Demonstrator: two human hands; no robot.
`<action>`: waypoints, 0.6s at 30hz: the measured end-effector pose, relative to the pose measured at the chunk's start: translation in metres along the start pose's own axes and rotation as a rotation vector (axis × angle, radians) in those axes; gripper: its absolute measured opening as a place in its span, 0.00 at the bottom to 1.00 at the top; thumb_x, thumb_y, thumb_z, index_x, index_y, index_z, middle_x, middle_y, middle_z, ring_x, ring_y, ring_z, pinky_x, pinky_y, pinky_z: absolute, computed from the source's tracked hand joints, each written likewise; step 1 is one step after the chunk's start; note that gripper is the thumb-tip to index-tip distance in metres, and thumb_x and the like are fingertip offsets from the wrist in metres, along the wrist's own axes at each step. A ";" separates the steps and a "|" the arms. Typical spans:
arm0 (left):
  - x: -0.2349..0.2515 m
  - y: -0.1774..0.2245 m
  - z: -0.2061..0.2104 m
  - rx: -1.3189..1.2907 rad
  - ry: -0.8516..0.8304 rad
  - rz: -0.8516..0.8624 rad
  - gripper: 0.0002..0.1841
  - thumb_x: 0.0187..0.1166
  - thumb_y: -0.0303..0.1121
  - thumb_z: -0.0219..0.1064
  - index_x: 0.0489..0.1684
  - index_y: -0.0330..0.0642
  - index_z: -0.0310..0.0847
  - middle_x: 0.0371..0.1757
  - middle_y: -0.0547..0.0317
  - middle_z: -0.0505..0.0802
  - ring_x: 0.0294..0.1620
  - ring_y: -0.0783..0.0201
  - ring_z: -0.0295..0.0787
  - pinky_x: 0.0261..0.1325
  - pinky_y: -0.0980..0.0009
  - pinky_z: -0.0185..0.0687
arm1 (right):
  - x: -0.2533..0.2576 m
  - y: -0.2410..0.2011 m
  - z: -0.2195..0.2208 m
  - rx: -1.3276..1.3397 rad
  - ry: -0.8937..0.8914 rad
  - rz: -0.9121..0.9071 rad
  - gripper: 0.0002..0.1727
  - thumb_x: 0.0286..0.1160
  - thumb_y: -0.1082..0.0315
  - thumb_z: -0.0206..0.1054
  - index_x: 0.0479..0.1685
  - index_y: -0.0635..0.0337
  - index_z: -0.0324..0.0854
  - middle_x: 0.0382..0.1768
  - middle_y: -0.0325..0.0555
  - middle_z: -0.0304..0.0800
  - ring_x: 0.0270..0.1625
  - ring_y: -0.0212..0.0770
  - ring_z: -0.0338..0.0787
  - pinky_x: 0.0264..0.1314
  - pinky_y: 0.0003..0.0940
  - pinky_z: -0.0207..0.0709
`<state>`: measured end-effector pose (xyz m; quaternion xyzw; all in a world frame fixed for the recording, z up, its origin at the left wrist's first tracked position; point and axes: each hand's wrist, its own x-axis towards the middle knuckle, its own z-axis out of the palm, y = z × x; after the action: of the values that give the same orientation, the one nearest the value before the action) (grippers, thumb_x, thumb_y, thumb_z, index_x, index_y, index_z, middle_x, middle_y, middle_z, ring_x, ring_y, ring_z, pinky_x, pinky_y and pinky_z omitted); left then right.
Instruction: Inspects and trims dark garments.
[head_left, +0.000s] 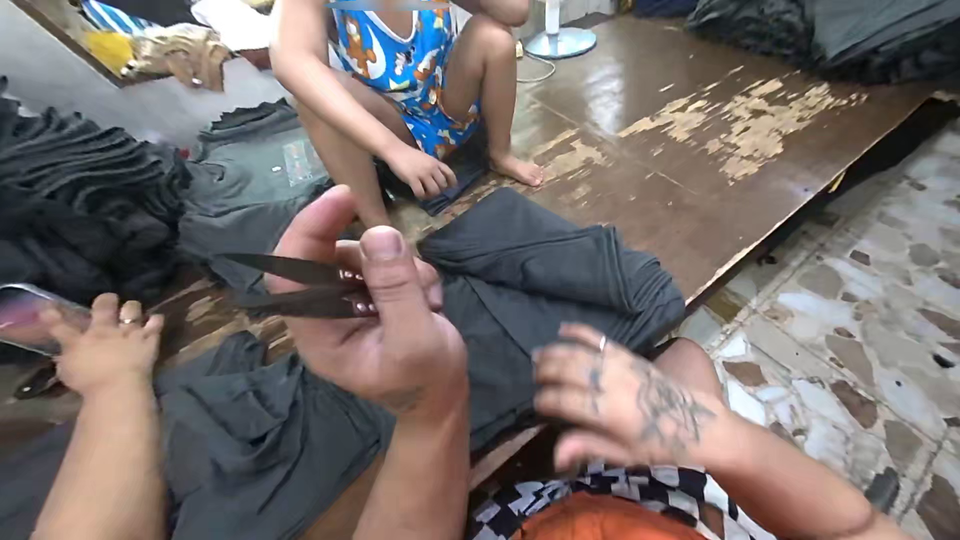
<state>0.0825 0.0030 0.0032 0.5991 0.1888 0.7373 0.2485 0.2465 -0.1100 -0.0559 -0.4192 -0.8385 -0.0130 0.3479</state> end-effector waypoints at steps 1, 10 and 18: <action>0.002 0.005 0.001 0.003 -0.064 0.035 0.13 0.88 0.35 0.58 0.66 0.47 0.74 0.29 0.82 0.82 0.21 0.84 0.75 0.23 0.83 0.75 | 0.005 0.017 -0.003 -0.114 -0.013 0.149 0.34 0.82 0.34 0.53 0.52 0.55 0.90 0.59 0.55 0.93 0.71 0.57 0.88 0.78 0.67 0.70; -0.050 -0.076 -0.069 0.366 -0.632 -0.421 0.15 0.86 0.30 0.55 0.55 0.29 0.85 0.36 0.62 0.90 0.28 0.79 0.80 0.34 0.81 0.77 | -0.056 0.101 -0.014 -0.100 0.166 0.654 0.47 0.81 0.26 0.41 0.81 0.54 0.76 0.83 0.62 0.71 0.86 0.61 0.70 0.87 0.62 0.60; -0.057 -0.073 -0.071 0.416 -0.699 -0.238 0.14 0.83 0.27 0.56 0.48 0.30 0.89 0.35 0.54 0.92 0.32 0.75 0.85 0.40 0.80 0.81 | -0.055 0.013 0.076 -0.181 0.116 0.021 0.23 0.89 0.42 0.51 0.62 0.41 0.86 0.73 0.46 0.86 0.84 0.49 0.75 0.86 0.61 0.62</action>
<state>0.0320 0.0298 -0.0988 0.8244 0.3062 0.4021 0.2548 0.2347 -0.1159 -0.1493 -0.4564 -0.8079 -0.1092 0.3565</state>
